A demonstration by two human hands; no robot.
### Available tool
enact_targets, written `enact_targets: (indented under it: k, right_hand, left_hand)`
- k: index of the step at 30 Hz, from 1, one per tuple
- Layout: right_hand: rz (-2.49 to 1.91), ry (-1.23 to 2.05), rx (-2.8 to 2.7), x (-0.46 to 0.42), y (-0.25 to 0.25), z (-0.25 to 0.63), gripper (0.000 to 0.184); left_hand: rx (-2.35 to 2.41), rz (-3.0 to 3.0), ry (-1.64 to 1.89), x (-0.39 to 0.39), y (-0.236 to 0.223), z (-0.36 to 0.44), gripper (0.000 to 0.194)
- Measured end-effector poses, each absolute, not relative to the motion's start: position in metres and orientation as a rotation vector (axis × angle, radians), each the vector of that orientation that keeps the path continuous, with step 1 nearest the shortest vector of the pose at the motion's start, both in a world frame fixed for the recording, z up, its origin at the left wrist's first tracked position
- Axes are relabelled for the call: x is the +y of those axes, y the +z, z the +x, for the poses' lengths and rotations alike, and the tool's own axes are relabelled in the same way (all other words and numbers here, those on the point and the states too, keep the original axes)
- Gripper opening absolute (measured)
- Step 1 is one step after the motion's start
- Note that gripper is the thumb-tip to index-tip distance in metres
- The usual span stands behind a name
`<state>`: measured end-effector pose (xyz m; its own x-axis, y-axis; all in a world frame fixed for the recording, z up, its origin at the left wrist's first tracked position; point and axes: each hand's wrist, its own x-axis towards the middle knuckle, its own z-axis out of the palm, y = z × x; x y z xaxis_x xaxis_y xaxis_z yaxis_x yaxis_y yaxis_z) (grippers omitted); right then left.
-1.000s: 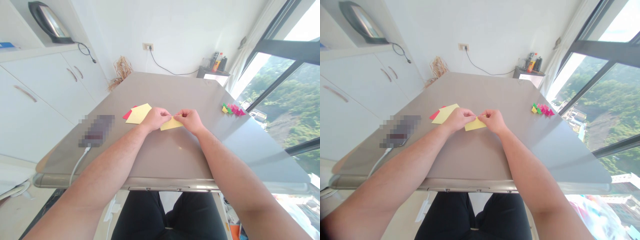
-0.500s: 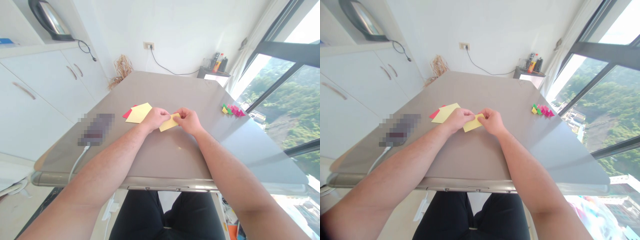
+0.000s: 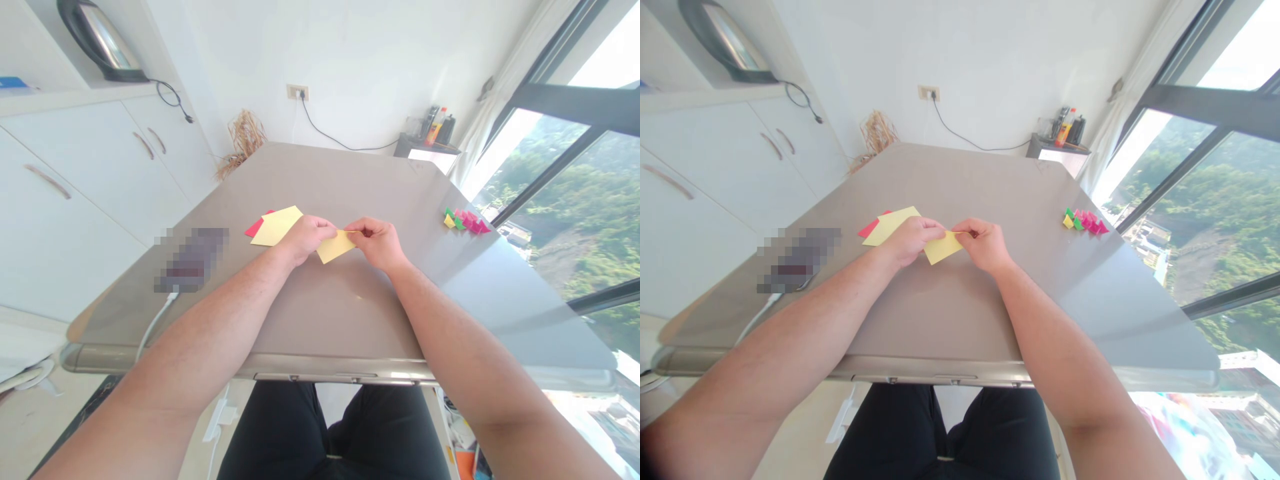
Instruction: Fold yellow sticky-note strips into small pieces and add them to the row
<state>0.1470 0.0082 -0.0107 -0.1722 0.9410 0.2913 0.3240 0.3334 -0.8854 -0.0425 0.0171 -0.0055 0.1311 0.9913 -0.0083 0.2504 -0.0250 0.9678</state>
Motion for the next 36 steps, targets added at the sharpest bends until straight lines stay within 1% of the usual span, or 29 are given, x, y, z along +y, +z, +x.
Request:
enact_targets:
  k: [6, 8, 14, 18, 21, 26, 32, 36]
  right_hand:
    - [-1.076, 0.899, -1.734, 0.007, -0.012, 0.148, 0.021]
    - [-1.042, 0.969, -1.745, 0.005, -0.009, 0.148, 0.023]
    - [-0.942, 1.181, -1.654, 0.008, -0.007, 0.151, 0.023]
    - [-0.989, 1.229, -1.645, 0.012, -0.011, 0.153, 0.024]
    - [-1.001, 1.231, -1.664, 0.012, -0.011, 0.152, 0.023]
    - [-0.987, 1.284, -1.587, 0.009, -0.007, 0.150, 0.026]
    - [-1.045, 1.342, -1.548, 0.010, -0.006, 0.150, 0.015]
    - [-1.077, 1.332, -1.568, 0.010, -0.007, 0.150, 0.016]
  left_hand:
    - [1.317, 1.397, 1.022, 0.020, -0.007, -0.044, 0.015]
    - [1.313, 1.371, 1.020, 0.021, -0.008, -0.045, 0.014]
    - [1.285, 1.389, 0.992, 0.020, -0.007, -0.047, 0.013]
    - [1.224, 1.338, 0.965, 0.019, -0.005, -0.047, 0.012]
    - [1.190, 1.342, 0.973, 0.016, -0.003, -0.046, 0.016]
    - [1.255, 1.449, 0.988, 0.012, 0.000, -0.045, 0.017]
    - [1.291, 1.564, 0.963, 0.010, 0.001, -0.044, 0.020]
    - [1.296, 1.577, 0.957, 0.010, 0.001, -0.045, 0.020]
